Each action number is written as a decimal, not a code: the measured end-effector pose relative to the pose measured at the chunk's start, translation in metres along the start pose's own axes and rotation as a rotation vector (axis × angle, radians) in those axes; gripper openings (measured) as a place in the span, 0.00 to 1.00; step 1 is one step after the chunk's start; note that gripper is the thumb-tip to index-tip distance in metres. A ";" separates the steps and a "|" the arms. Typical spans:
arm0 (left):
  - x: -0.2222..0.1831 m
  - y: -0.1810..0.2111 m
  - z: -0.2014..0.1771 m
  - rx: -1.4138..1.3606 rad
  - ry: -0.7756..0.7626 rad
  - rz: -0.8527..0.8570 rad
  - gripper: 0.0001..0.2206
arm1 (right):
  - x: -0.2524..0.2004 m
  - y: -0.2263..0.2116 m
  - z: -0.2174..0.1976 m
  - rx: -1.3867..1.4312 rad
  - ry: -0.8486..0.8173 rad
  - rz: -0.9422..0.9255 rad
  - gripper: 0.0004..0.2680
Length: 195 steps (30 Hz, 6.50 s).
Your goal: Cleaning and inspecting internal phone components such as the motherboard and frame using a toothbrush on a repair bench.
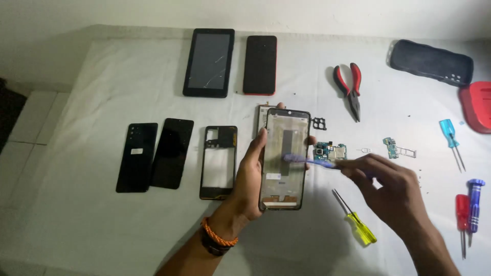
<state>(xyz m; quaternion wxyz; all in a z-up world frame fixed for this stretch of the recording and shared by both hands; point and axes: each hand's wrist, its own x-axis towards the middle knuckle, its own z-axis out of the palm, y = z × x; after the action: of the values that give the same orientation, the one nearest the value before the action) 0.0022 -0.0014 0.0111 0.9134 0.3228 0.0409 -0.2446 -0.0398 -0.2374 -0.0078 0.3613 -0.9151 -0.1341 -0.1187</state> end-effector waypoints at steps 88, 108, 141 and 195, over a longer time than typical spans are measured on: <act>-0.001 0.058 -0.025 -0.001 0.112 0.380 0.29 | 0.028 0.122 -0.036 -0.411 0.204 0.508 0.11; 0.002 -0.015 0.008 0.364 0.228 0.066 0.37 | 0.011 -0.055 0.007 0.580 -0.233 0.625 0.18; 0.011 0.026 -0.028 0.652 0.279 0.428 0.20 | 0.182 0.098 0.038 -0.021 -0.006 0.464 0.14; 0.010 0.013 -0.127 2.277 -0.033 0.687 0.08 | 0.054 -0.009 0.088 -0.383 -0.249 -0.177 0.04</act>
<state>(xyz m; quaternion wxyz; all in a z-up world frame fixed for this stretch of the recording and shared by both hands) 0.0273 0.0807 -0.0837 0.1194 0.9395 -0.3003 0.1135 0.0179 -0.1616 -0.0476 0.1500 -0.9592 -0.2322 -0.0597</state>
